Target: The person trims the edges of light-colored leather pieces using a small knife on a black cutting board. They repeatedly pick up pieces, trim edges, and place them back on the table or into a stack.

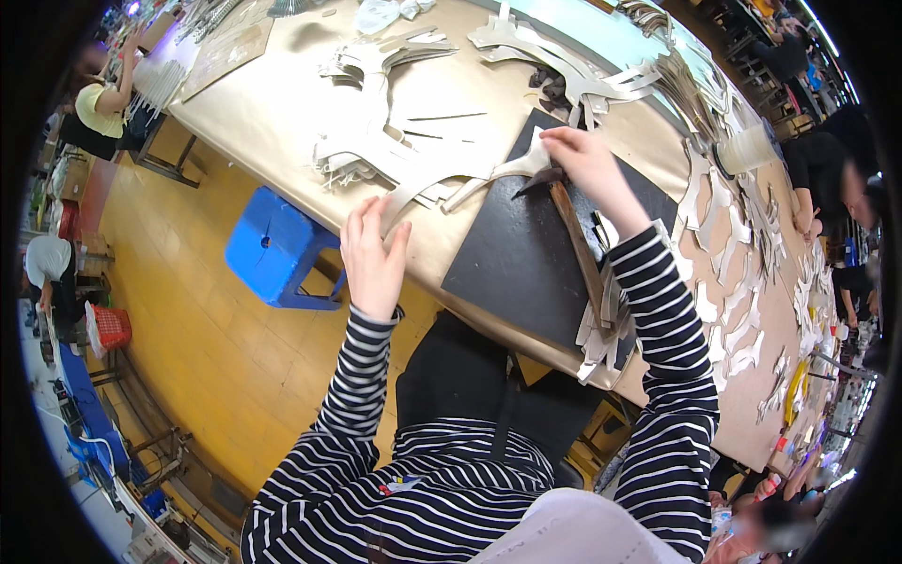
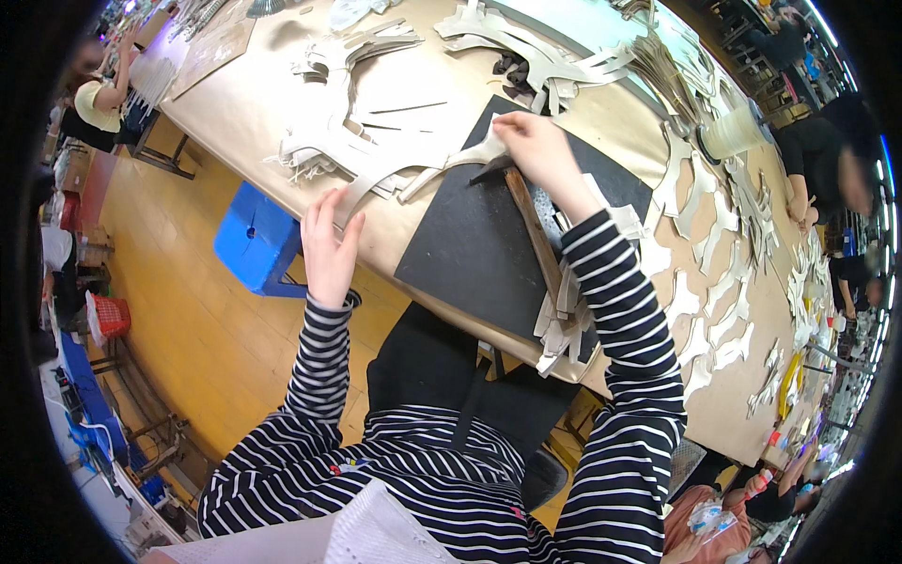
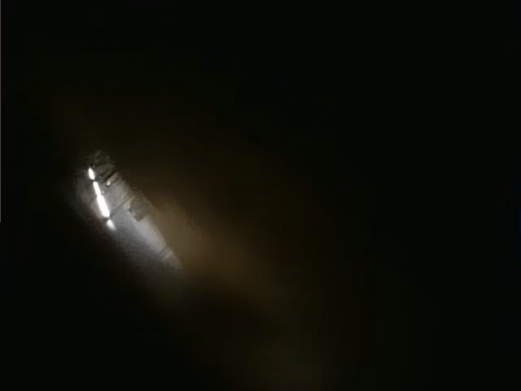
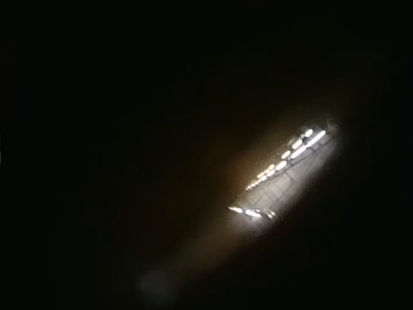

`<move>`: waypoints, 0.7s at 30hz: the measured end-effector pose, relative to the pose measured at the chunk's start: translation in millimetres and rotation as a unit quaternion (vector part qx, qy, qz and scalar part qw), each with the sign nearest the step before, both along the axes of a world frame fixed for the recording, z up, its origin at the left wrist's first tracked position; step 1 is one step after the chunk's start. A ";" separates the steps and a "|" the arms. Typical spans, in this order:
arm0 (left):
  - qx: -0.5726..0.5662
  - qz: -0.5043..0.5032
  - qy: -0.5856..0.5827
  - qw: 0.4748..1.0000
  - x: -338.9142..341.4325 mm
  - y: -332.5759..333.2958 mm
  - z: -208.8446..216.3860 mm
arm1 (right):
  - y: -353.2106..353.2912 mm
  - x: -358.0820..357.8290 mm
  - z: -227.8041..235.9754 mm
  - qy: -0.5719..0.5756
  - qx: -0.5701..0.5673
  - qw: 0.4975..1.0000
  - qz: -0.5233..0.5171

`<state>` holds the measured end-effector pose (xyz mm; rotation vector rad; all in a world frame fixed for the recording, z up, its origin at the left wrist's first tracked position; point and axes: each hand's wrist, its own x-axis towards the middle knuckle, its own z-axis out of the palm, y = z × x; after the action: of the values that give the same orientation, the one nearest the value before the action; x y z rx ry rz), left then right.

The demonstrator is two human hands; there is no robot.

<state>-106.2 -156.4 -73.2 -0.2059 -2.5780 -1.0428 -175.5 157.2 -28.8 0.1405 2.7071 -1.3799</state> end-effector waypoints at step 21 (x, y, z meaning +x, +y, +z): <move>0.580 -0.175 -0.013 0.796 3.0 -24.6 77.2 | -45.4 0.4 13.8 0.323 0.011 0.935 -0.144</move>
<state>-103.2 -181.0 4.0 -0.3262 -1.4740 -2.5115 -175.1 111.8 -15.0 0.0993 3.3440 -1.7229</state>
